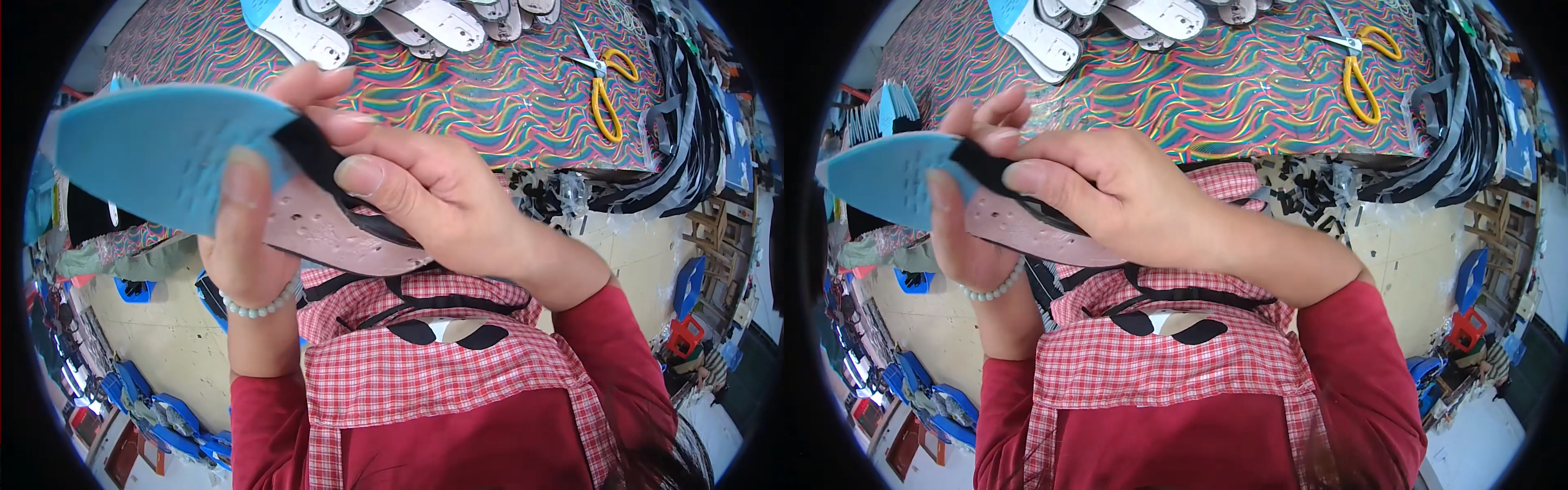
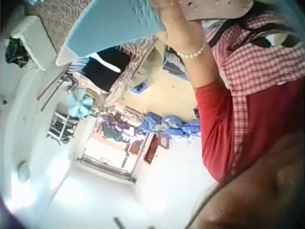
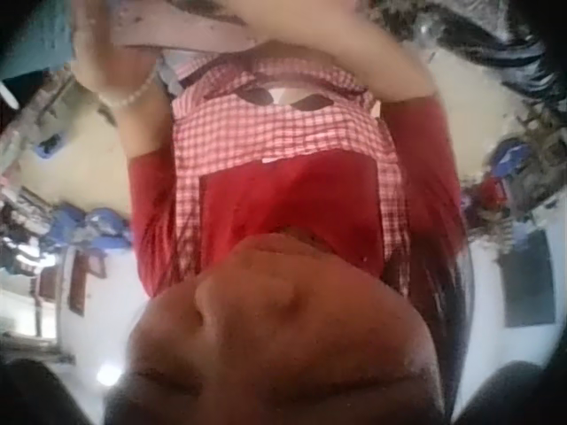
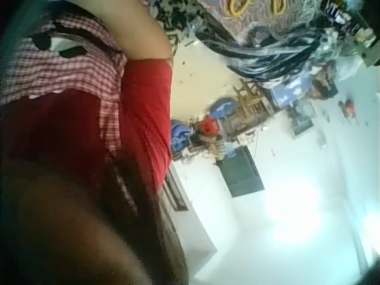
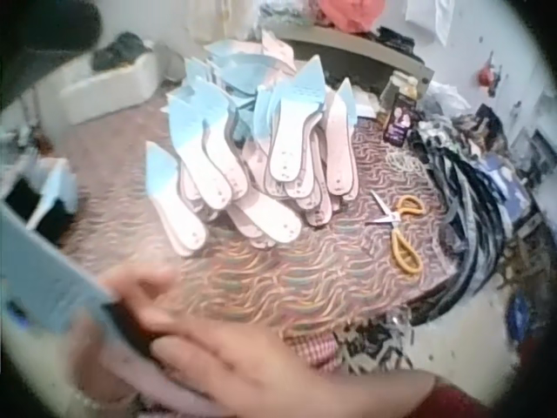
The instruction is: The person assembles light blue slipper soles by wrapping black elastic straps around them. They pick up a sole, wrap the strap, and use yellow-handled scissors to trim the excess material. The finished slipper is placed on a pile on the table.
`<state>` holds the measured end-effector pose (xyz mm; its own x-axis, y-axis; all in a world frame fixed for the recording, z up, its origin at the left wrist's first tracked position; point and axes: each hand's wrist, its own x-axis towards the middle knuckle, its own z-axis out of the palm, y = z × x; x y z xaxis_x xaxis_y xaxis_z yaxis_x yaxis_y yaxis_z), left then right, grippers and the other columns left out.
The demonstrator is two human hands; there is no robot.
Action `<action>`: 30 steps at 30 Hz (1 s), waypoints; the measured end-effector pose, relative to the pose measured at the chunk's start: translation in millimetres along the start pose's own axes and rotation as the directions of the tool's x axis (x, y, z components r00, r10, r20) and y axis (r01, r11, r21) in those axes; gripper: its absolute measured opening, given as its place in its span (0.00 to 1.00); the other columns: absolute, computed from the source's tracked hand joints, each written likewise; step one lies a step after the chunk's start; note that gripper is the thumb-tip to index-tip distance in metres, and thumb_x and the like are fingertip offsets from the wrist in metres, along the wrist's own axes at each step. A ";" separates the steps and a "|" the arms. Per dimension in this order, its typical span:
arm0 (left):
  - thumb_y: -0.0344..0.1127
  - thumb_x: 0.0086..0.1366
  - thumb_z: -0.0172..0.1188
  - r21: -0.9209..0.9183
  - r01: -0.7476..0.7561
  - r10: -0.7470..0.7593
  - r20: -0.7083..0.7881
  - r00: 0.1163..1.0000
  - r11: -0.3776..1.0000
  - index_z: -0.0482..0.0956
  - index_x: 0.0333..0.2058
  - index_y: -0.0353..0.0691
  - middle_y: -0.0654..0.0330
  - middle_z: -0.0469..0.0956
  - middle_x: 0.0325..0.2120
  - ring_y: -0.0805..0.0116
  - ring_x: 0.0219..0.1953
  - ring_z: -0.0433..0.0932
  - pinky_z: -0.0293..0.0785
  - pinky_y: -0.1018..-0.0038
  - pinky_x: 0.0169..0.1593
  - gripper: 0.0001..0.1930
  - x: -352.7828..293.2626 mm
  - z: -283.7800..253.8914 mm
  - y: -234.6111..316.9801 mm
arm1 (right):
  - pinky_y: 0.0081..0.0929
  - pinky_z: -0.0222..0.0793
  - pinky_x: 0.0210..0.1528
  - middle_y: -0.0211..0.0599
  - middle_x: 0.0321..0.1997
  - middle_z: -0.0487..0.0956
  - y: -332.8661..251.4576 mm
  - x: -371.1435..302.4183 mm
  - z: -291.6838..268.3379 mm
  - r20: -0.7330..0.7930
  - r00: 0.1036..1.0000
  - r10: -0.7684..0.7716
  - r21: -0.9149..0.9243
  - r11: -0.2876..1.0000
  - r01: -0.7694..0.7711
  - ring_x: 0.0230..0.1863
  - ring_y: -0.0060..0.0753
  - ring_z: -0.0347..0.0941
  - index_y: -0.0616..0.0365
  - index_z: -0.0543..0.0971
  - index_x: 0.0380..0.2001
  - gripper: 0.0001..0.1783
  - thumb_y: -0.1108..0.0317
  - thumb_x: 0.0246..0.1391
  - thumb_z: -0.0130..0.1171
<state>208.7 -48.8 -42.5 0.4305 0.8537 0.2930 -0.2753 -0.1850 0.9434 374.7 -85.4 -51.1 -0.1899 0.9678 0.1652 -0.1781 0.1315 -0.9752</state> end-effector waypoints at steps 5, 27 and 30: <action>0.47 0.70 0.44 -0.110 0.004 -0.023 -0.176 0.984 0.994 0.59 0.58 0.25 0.50 0.76 0.40 0.59 0.44 0.75 0.68 0.63 0.53 0.29 -10.3 14.5 12.3 | 0.21 0.68 0.36 0.32 0.31 0.76 9.5 -21.7 10.3 -0.121 0.990 0.073 0.386 0.922 -0.021 0.32 0.20 0.72 0.59 0.78 0.43 0.12 0.72 0.54 0.61; 0.30 0.66 0.53 -0.161 0.325 -0.356 -0.231 0.906 0.932 0.71 0.46 0.28 0.52 0.78 0.42 0.69 0.42 0.78 0.71 0.73 0.50 0.13 -1.7 28.3 -19.7 | 0.32 0.71 0.31 0.35 0.32 0.76 24.1 -3.2 -27.8 0.004 0.950 -0.313 -0.688 0.689 0.230 0.30 0.37 0.76 0.55 0.79 0.31 0.14 0.61 0.42 0.68; 0.30 0.66 0.53 -0.203 0.231 -0.273 -0.208 0.939 0.951 0.70 0.47 0.29 0.54 0.79 0.39 0.69 0.42 0.78 0.72 0.73 0.49 0.14 -4.6 26.9 -23.8 | 0.25 0.71 0.40 0.35 0.34 0.79 5.2 15.9 -39.8 -0.144 0.953 -0.267 -0.564 0.814 0.143 0.36 0.26 0.76 0.64 0.80 0.33 0.12 0.67 0.48 0.66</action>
<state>236.4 -61.4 -62.1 0.3004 0.9537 -0.0142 -0.3371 0.1201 0.9338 409.2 -60.8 -59.4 0.0061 0.9179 0.3967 0.3724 0.3661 -0.8529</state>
